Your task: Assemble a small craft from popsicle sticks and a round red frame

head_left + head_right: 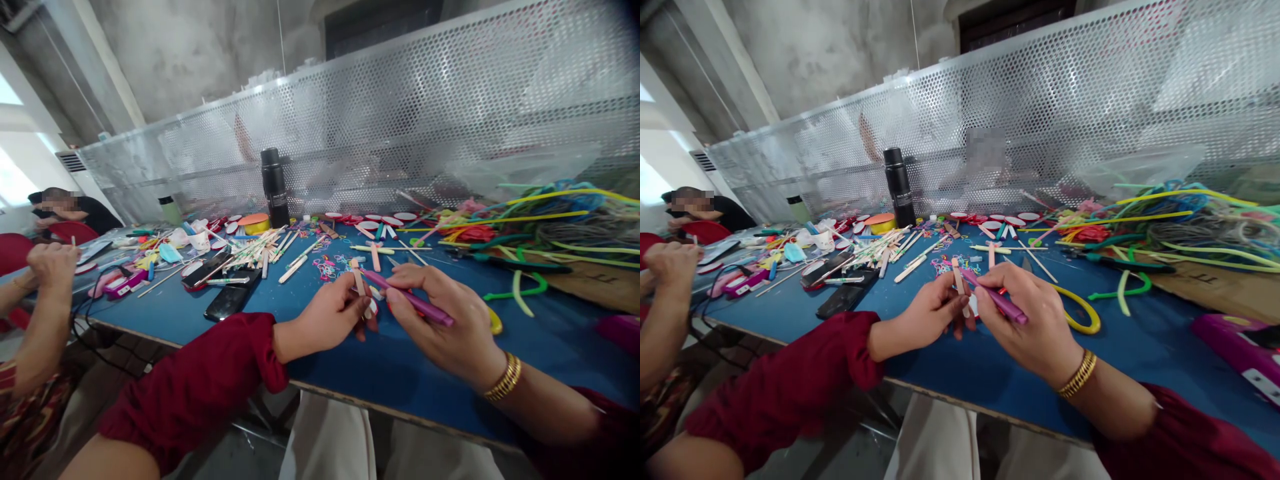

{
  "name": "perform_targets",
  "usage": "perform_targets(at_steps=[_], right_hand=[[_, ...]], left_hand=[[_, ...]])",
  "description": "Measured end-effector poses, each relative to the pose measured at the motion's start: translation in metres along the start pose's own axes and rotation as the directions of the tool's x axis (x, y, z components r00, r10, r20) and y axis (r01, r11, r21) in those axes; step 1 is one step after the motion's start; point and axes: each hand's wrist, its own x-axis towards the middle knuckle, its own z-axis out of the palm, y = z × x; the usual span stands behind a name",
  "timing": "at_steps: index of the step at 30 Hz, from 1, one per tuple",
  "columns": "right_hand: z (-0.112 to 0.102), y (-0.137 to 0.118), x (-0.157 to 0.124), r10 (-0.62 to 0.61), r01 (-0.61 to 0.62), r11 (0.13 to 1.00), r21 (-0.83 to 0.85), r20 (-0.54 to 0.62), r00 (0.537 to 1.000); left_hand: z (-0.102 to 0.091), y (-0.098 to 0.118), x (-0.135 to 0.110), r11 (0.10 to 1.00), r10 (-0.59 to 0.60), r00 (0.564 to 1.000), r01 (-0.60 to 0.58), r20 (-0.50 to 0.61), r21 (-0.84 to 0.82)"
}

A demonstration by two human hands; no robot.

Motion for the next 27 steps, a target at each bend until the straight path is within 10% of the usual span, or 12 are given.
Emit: perform_targets(at_steps=[27], right_hand=[[0.0003,0.001,-0.0022,-0.013,0.013,0.999,0.047,0.006,1.0]], left_hand=[[0.0008,0.0025,-0.0005,1.0,0.009,1.0,-0.009,0.01,-0.007]])
